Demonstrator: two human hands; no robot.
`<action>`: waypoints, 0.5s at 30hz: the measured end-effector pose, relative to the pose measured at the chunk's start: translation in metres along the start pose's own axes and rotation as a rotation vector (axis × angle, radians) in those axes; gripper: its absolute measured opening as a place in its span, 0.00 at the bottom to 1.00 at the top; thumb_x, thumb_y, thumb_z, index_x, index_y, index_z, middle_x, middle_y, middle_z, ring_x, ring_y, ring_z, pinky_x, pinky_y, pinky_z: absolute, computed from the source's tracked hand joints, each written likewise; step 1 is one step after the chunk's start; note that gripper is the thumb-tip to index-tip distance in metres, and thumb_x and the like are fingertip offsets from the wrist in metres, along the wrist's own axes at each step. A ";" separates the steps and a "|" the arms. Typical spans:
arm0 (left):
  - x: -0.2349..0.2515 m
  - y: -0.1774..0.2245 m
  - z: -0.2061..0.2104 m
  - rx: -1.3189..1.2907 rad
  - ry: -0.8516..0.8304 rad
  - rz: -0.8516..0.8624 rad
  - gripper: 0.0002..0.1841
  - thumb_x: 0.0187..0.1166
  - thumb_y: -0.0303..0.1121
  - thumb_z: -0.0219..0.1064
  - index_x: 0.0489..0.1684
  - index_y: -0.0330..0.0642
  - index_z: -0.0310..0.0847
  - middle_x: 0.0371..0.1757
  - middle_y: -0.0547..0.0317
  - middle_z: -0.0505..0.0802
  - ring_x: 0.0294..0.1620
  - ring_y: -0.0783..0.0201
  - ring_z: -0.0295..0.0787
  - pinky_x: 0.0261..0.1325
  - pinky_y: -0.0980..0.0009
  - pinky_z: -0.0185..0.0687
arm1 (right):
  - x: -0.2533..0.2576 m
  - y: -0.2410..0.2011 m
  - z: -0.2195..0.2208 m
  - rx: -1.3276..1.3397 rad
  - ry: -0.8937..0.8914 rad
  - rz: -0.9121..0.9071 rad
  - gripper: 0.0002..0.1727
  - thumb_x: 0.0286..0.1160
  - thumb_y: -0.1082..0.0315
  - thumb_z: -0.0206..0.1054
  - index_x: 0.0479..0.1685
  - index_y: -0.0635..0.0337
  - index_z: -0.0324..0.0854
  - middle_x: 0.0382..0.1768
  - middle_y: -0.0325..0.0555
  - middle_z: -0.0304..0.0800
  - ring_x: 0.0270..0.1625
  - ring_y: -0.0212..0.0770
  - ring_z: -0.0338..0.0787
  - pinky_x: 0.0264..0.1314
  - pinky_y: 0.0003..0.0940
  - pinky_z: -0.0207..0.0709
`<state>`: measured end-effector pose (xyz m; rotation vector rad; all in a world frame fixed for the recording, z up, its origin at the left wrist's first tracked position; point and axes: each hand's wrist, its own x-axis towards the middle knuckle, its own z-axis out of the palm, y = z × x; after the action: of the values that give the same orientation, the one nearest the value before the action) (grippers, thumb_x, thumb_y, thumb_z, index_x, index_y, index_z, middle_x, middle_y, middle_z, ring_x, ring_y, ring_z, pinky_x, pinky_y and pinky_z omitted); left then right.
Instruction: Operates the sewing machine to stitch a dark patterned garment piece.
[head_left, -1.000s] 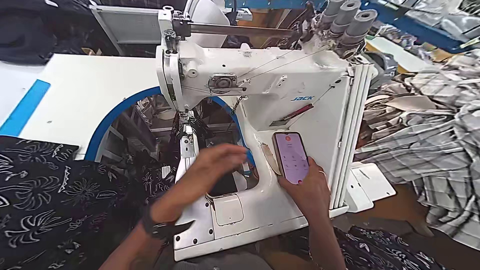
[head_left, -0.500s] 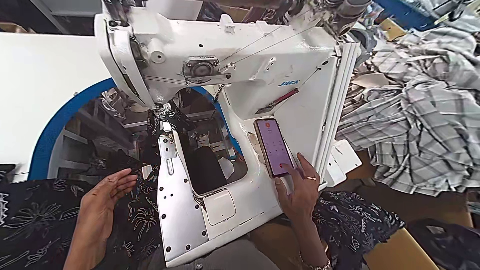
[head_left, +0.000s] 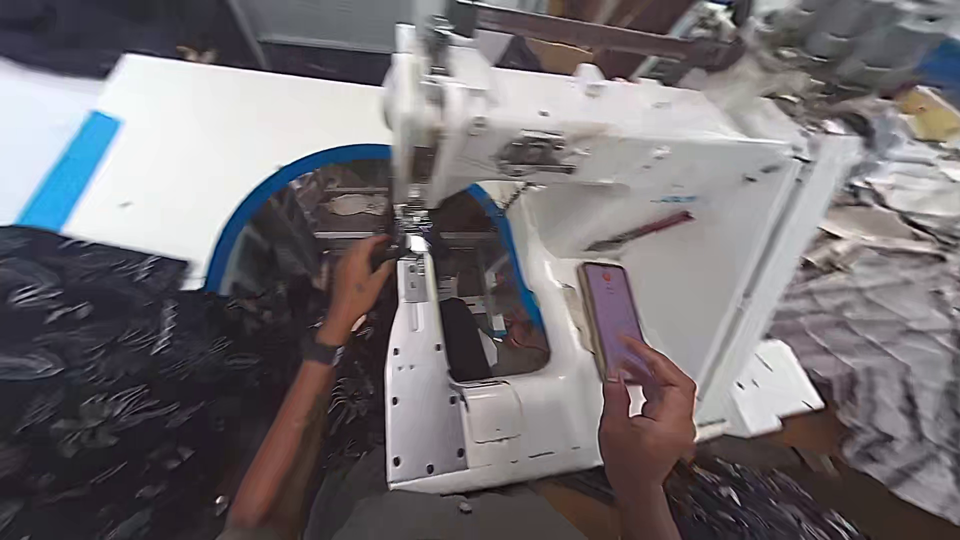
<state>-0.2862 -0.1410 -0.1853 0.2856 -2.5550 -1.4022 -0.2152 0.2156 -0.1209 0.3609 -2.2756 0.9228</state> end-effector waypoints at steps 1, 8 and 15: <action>0.002 0.000 0.000 -0.001 0.003 0.035 0.18 0.82 0.29 0.68 0.67 0.32 0.82 0.60 0.36 0.91 0.61 0.42 0.90 0.67 0.41 0.81 | 0.010 -0.016 0.014 0.073 -0.075 -0.022 0.18 0.78 0.67 0.61 0.56 0.75 0.80 0.56 0.60 0.91 0.61 0.32 0.88 0.62 0.22 0.81; -0.002 -0.007 -0.002 -0.282 0.101 0.045 0.10 0.88 0.29 0.59 0.51 0.33 0.85 0.39 0.47 0.91 0.40 0.55 0.88 0.49 0.52 0.83 | 0.071 -0.084 0.111 0.078 -0.578 -0.209 0.17 0.74 0.66 0.60 0.53 0.63 0.91 0.49 0.52 0.96 0.50 0.48 0.95 0.52 0.45 0.87; -0.034 -0.012 0.013 -0.373 0.142 0.036 0.20 0.90 0.36 0.50 0.60 0.32 0.86 0.53 0.46 0.93 0.56 0.56 0.90 0.64 0.56 0.83 | 0.090 -0.079 0.139 -0.117 -0.742 0.025 0.20 0.76 0.77 0.59 0.67 0.69 0.82 0.59 0.62 0.91 0.58 0.60 0.92 0.60 0.59 0.81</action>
<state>-0.2559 -0.1279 -0.2058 0.2623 -2.1227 -1.7369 -0.3103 0.0605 -0.0959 0.7145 -2.9903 0.7324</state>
